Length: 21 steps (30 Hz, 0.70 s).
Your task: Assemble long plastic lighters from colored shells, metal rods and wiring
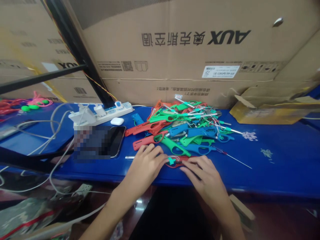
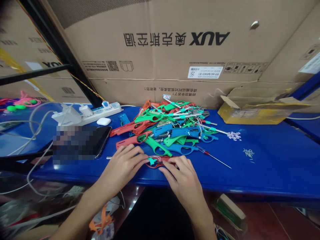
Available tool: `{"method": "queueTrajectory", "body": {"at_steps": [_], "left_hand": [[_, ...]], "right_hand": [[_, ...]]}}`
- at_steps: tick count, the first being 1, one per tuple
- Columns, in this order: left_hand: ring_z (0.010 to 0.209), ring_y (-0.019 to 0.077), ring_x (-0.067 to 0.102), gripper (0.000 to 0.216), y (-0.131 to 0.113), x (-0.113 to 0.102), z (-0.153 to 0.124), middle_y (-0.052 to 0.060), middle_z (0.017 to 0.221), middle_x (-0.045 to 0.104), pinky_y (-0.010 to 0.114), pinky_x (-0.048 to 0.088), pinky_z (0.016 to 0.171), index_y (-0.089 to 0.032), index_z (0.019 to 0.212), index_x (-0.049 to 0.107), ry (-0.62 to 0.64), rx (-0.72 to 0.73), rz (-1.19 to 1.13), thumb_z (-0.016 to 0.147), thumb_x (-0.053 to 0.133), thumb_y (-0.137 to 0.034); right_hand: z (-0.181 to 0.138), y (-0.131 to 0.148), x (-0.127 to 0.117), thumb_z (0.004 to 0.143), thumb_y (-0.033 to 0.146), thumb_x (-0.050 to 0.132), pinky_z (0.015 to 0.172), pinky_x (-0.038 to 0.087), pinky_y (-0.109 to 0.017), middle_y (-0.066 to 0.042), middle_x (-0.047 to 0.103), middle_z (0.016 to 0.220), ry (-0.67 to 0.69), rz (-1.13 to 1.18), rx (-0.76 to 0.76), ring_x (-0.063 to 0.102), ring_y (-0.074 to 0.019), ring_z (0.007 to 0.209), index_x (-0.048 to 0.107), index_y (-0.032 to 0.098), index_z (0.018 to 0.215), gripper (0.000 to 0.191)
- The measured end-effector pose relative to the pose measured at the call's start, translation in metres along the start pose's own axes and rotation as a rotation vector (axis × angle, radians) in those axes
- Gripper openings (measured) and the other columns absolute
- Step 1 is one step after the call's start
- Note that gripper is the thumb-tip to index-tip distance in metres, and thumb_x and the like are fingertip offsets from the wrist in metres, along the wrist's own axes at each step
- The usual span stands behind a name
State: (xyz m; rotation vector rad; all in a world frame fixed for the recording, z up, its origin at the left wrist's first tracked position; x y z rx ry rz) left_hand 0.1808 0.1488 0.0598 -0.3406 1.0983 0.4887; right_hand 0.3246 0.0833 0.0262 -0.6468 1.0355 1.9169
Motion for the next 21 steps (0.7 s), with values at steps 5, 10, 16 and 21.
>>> {"method": "queueTrajectory", "body": {"at_steps": [5, 10, 16, 21], "left_hand": [[0.087, 0.0242, 0.056, 0.019, 0.0, 0.004, 0.003, 0.005, 0.09, 0.069, 0.037, 0.039, 0.077, -0.02, 0.095, 0.074, 0.024, -0.001, 0.043, 0.103, 0.057, -0.024], [0.088, 0.0233, 0.058, 0.023, 0.007, 0.009, 0.002, 0.005, 0.092, 0.069, 0.037, 0.041, 0.079, -0.02, 0.095, 0.074, 0.039, -0.033, -0.016, 0.105, 0.054, -0.026], [0.089, 0.0227, 0.06, 0.02, 0.009, 0.012, 0.005, 0.003, 0.091, 0.07, 0.036, 0.04, 0.08, -0.019, 0.095, 0.074, 0.072, 0.0, -0.062, 0.103, 0.058, -0.028], [0.089, 0.0225, 0.06, 0.015, 0.005, 0.013, 0.013, 0.002, 0.09, 0.071, 0.037, 0.037, 0.078, -0.019, 0.093, 0.074, 0.138, -0.005, -0.038, 0.101, 0.062, -0.025]], "right_hand": [[-0.001, 0.005, 0.001, 0.107, 0.028, 0.052, 0.089, 0.047, -0.042, -0.008, 0.073, 0.11, 0.014, -0.039, -0.051, 0.063, -0.0236, 0.097, 0.072, 0.022, 0.114, 0.022], [0.0, 0.006, 0.0, 0.106, 0.026, 0.054, 0.086, 0.048, -0.041, -0.008, 0.073, 0.11, 0.013, -0.024, -0.045, 0.063, -0.0229, 0.096, 0.072, 0.023, 0.113, 0.02], [0.001, 0.005, 0.001, 0.105, 0.025, 0.056, 0.087, 0.048, -0.041, -0.007, 0.072, 0.108, 0.02, 0.008, -0.04, 0.062, -0.0235, 0.097, 0.073, 0.021, 0.108, 0.019], [0.002, 0.006, 0.0, 0.105, 0.024, 0.056, 0.091, 0.048, -0.041, -0.007, 0.072, 0.107, 0.003, 0.035, -0.04, 0.062, -0.0225, 0.097, 0.073, 0.02, 0.107, 0.018]]}}
Point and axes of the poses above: each hand's wrist, its own z-axis towards the middle knuckle, its own x-axis out of the palm, y = z × x, the point moved 9 cm from there along z, towards the middle knuckle
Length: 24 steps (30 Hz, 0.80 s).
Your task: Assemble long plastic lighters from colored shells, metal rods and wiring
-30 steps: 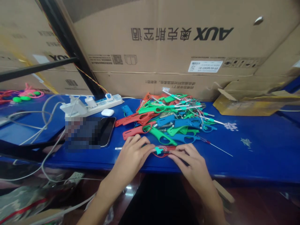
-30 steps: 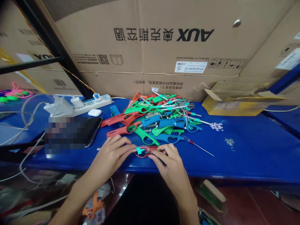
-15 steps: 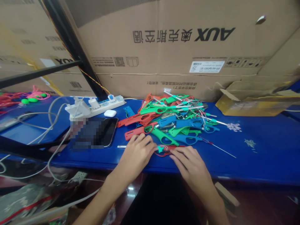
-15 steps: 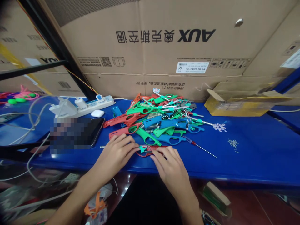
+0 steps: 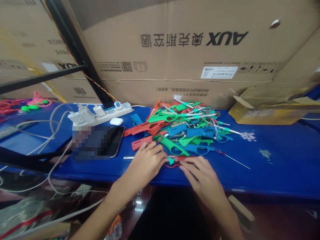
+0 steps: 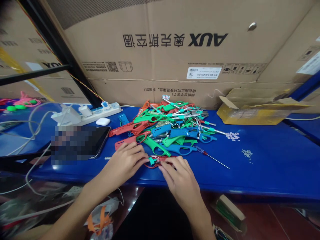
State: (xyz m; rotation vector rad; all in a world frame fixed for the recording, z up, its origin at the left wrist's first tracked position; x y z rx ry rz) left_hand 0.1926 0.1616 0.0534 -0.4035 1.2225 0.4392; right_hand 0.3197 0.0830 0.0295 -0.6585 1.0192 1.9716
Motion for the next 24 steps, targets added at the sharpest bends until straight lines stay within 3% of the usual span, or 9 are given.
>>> {"method": "queueTrajectory", "body": {"at_steps": [5, 15, 24], "left_hand": [[0.089, 0.0212, 0.061, 0.018, -0.001, 0.003, 0.006, 0.002, 0.094, 0.072, 0.036, 0.035, 0.077, -0.019, 0.094, 0.073, 0.043, 0.022, -0.067, 0.103, 0.06, -0.026], [0.091, 0.0194, 0.063, 0.019, 0.012, 0.011, 0.0, 0.0, 0.094, 0.072, 0.034, 0.037, 0.078, -0.019, 0.092, 0.071, -0.041, -0.048, -0.199, 0.1, 0.064, -0.035], [0.09, 0.0206, 0.065, 0.021, 0.02, 0.012, 0.007, 0.0, 0.092, 0.073, 0.034, 0.037, 0.08, -0.019, 0.089, 0.071, 0.078, -0.15, -0.235, 0.096, 0.068, -0.038]], "right_hand": [[0.003, 0.0, -0.004, 0.104, 0.022, 0.057, 0.09, 0.052, -0.037, -0.008, 0.072, 0.106, -0.019, 0.073, -0.011, 0.063, -0.0212, 0.099, 0.075, 0.018, 0.105, 0.019], [0.006, -0.001, -0.007, 0.103, 0.022, 0.058, 0.089, 0.055, -0.035, -0.007, 0.073, 0.103, -0.035, 0.114, -0.004, 0.065, -0.0209, 0.097, 0.077, 0.018, 0.104, 0.019], [0.005, -0.003, -0.005, 0.103, 0.021, 0.057, 0.093, 0.055, -0.035, -0.007, 0.073, 0.106, -0.013, 0.135, 0.003, 0.065, -0.0212, 0.101, 0.076, 0.019, 0.107, 0.019]]}}
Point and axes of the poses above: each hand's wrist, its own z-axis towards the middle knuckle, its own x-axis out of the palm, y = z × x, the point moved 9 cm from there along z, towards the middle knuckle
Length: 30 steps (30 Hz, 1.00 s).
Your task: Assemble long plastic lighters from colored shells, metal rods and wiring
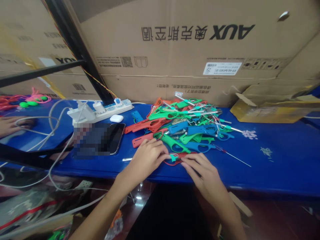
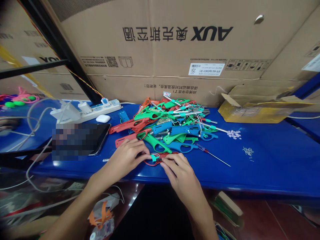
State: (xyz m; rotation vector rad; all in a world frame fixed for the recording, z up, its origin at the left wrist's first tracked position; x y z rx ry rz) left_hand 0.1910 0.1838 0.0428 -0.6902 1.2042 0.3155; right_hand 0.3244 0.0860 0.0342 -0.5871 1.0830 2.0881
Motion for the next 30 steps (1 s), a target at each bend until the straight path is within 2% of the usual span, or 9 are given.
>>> {"method": "queueTrajectory", "body": {"at_steps": [6, 12, 16, 21, 24, 30], "left_hand": [[0.092, 0.0221, 0.066, 0.022, -0.005, -0.003, 0.002, 0.001, 0.093, 0.074, 0.035, 0.037, 0.08, -0.019, 0.088, 0.071, 0.045, -0.011, 0.016, 0.098, 0.066, -0.039], [0.092, 0.0213, 0.067, 0.02, -0.003, -0.003, 0.0, 0.0, 0.092, 0.074, 0.034, 0.039, 0.082, -0.021, 0.089, 0.072, 0.045, -0.074, -0.05, 0.098, 0.067, -0.037], [0.094, 0.0226, 0.065, 0.022, -0.007, 0.002, 0.0, 0.002, 0.095, 0.074, 0.036, 0.037, 0.082, -0.019, 0.09, 0.072, 0.067, -0.034, 0.058, 0.1, 0.064, -0.037], [0.093, 0.024, 0.063, 0.017, -0.015, 0.0, -0.001, 0.003, 0.093, 0.074, 0.038, 0.034, 0.083, -0.018, 0.09, 0.07, -0.015, 0.047, 0.207, 0.098, 0.067, -0.033], [0.09, 0.0227, 0.061, 0.02, -0.013, -0.004, -0.001, 0.001, 0.09, 0.073, 0.038, 0.034, 0.084, -0.019, 0.087, 0.069, -0.086, 0.083, 0.154, 0.095, 0.07, -0.037], [0.087, 0.0208, 0.058, 0.019, -0.008, -0.001, -0.009, 0.0, 0.09, 0.071, 0.035, 0.033, 0.077, -0.021, 0.088, 0.071, -0.154, 0.086, 0.057, 0.098, 0.066, -0.036]], "right_hand": [[0.0, -0.001, 0.001, 0.103, 0.022, 0.058, 0.097, 0.054, -0.037, -0.007, 0.073, 0.108, 0.016, -0.008, 0.002, 0.065, -0.0216, 0.104, 0.075, 0.019, 0.11, 0.018], [0.001, -0.001, 0.001, 0.103, 0.02, 0.057, 0.093, 0.055, -0.035, -0.008, 0.072, 0.108, 0.019, 0.003, 0.017, 0.065, -0.0212, 0.103, 0.076, 0.019, 0.108, 0.019], [0.001, -0.001, 0.001, 0.103, 0.021, 0.058, 0.093, 0.056, -0.035, -0.008, 0.072, 0.107, 0.019, 0.001, 0.016, 0.065, -0.0214, 0.103, 0.077, 0.02, 0.108, 0.019], [0.001, 0.0, 0.0, 0.103, 0.022, 0.058, 0.092, 0.057, -0.036, -0.008, 0.072, 0.107, 0.011, 0.009, 0.007, 0.066, -0.0216, 0.101, 0.077, 0.02, 0.107, 0.02], [0.001, 0.0, 0.0, 0.103, 0.022, 0.058, 0.091, 0.058, -0.037, -0.008, 0.073, 0.107, 0.012, 0.008, 0.019, 0.067, -0.0218, 0.101, 0.078, 0.02, 0.107, 0.02], [0.001, -0.003, 0.0, 0.104, 0.024, 0.056, 0.092, 0.058, -0.039, -0.008, 0.073, 0.106, 0.006, 0.012, 0.047, 0.067, -0.0222, 0.101, 0.078, 0.022, 0.106, 0.022]]}}
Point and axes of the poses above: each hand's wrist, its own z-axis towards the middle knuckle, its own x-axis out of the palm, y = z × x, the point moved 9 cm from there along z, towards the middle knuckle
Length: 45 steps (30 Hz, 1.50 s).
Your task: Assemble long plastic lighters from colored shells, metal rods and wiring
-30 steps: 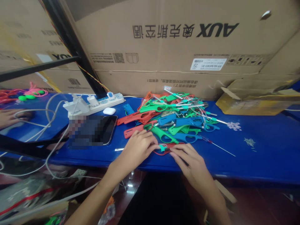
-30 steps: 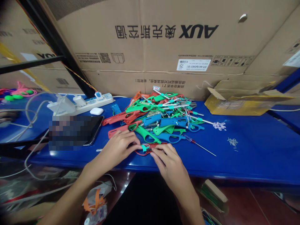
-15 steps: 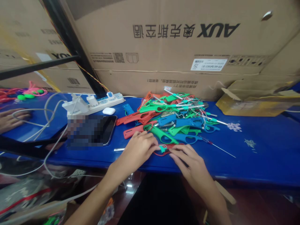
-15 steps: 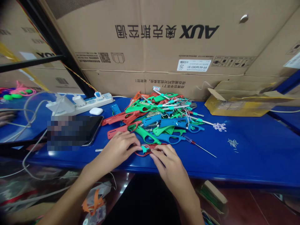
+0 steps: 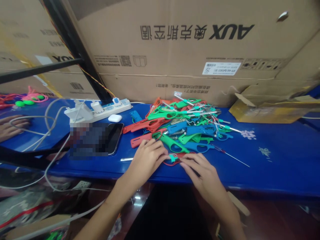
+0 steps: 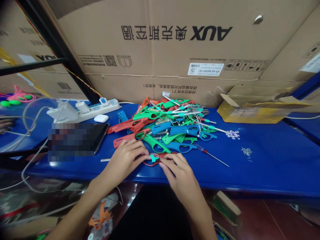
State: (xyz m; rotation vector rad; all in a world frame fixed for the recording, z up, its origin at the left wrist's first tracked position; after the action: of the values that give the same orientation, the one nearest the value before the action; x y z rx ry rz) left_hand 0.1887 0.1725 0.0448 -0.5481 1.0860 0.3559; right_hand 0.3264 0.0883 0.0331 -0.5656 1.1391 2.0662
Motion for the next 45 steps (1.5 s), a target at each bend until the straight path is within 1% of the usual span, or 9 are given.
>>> {"method": "queueTrajectory", "body": {"at_steps": [4, 11, 18, 22, 26, 31, 38, 42, 45], "left_hand": [[0.087, 0.0202, 0.057, 0.019, -0.006, 0.0, -0.005, 0.0, 0.09, 0.071, 0.035, 0.033, 0.077, -0.021, 0.089, 0.072, -0.033, -0.002, -0.008, 0.1, 0.064, -0.035], [0.089, 0.0241, 0.052, 0.017, -0.028, -0.007, -0.014, 0.004, 0.092, 0.067, 0.039, 0.033, 0.077, -0.02, 0.093, 0.074, -0.113, 0.074, 0.225, 0.102, 0.06, -0.024], [0.094, 0.0228, 0.055, 0.026, -0.027, -0.007, -0.033, 0.007, 0.105, 0.068, 0.039, 0.037, 0.081, -0.02, 0.113, 0.071, -0.154, 0.036, 0.122, 0.106, 0.052, -0.036], [0.103, 0.0243, 0.058, 0.028, -0.021, -0.002, -0.036, 0.008, 0.116, 0.068, 0.04, 0.039, 0.086, -0.022, 0.12, 0.068, -0.129, 0.004, 0.042, 0.104, 0.056, -0.042], [0.114, 0.0269, 0.058, 0.04, -0.011, -0.004, -0.034, 0.01, 0.128, 0.066, 0.042, 0.042, 0.094, -0.02, 0.131, 0.063, -0.132, -0.048, -0.017, 0.1, 0.062, -0.045], [0.111, 0.0269, 0.059, 0.033, 0.0, -0.01, -0.032, 0.008, 0.121, 0.07, 0.042, 0.043, 0.093, -0.019, 0.119, 0.068, -0.137, -0.034, -0.043, 0.096, 0.068, -0.041], [0.109, 0.0244, 0.06, 0.034, 0.01, -0.006, -0.034, 0.006, 0.12, 0.071, 0.042, 0.044, 0.095, -0.021, 0.122, 0.068, -0.05, -0.066, -0.085, 0.097, 0.066, -0.043], [0.11, 0.0244, 0.059, 0.03, 0.008, -0.009, -0.03, 0.006, 0.12, 0.071, 0.041, 0.044, 0.096, -0.022, 0.12, 0.068, -0.056, -0.085, -0.116, 0.099, 0.063, -0.043], [0.107, 0.0234, 0.061, 0.024, 0.004, -0.01, -0.02, 0.004, 0.117, 0.072, 0.04, 0.044, 0.094, -0.022, 0.117, 0.069, -0.073, -0.121, -0.145, 0.102, 0.06, -0.038]], "right_hand": [[-0.001, -0.001, 0.002, 0.104, 0.022, 0.057, 0.094, 0.056, -0.036, -0.007, 0.072, 0.108, 0.023, -0.001, 0.001, 0.064, -0.0209, 0.104, 0.076, 0.02, 0.107, 0.019], [-0.004, -0.003, 0.007, 0.105, 0.027, 0.055, 0.098, 0.052, -0.039, -0.008, 0.071, 0.113, 0.049, -0.08, -0.006, 0.063, -0.0223, 0.108, 0.072, 0.02, 0.113, 0.02], [-0.007, 0.015, 0.013, 0.107, 0.032, 0.051, 0.086, 0.048, -0.041, -0.011, 0.069, 0.125, 0.051, -0.398, -0.12, 0.064, -0.0262, 0.105, 0.064, 0.024, 0.135, 0.032], [-0.008, 0.02, 0.018, 0.106, 0.04, 0.052, 0.082, 0.045, -0.041, -0.011, 0.068, 0.128, 0.098, -0.456, -0.184, 0.063, -0.0272, 0.102, 0.067, 0.027, 0.133, 0.034], [-0.008, 0.019, 0.019, 0.106, 0.04, 0.051, 0.084, 0.044, -0.041, -0.011, 0.068, 0.126, 0.114, -0.452, -0.177, 0.062, -0.0274, 0.104, 0.069, 0.025, 0.13, 0.033], [-0.008, 0.019, 0.02, 0.106, 0.04, 0.051, 0.082, 0.044, -0.041, -0.011, 0.068, 0.124, 0.113, -0.461, -0.164, 0.062, -0.0272, 0.101, 0.069, 0.026, 0.131, 0.033], [-0.009, 0.021, 0.021, 0.107, 0.038, 0.049, 0.083, 0.047, -0.042, -0.011, 0.069, 0.128, 0.111, -0.475, -0.185, 0.064, -0.0279, 0.104, 0.061, 0.025, 0.14, 0.038], [-0.011, 0.019, 0.009, 0.106, 0.035, 0.053, 0.096, 0.048, -0.042, -0.01, 0.067, 0.133, 0.026, -0.353, -0.151, 0.061, -0.0273, 0.117, 0.046, 0.023, 0.152, 0.048], [-0.012, 0.015, -0.002, 0.103, 0.031, 0.059, 0.103, 0.045, -0.044, -0.009, 0.066, 0.133, -0.067, -0.259, -0.112, 0.056, -0.0284, 0.123, 0.051, 0.025, 0.145, 0.044]]}}
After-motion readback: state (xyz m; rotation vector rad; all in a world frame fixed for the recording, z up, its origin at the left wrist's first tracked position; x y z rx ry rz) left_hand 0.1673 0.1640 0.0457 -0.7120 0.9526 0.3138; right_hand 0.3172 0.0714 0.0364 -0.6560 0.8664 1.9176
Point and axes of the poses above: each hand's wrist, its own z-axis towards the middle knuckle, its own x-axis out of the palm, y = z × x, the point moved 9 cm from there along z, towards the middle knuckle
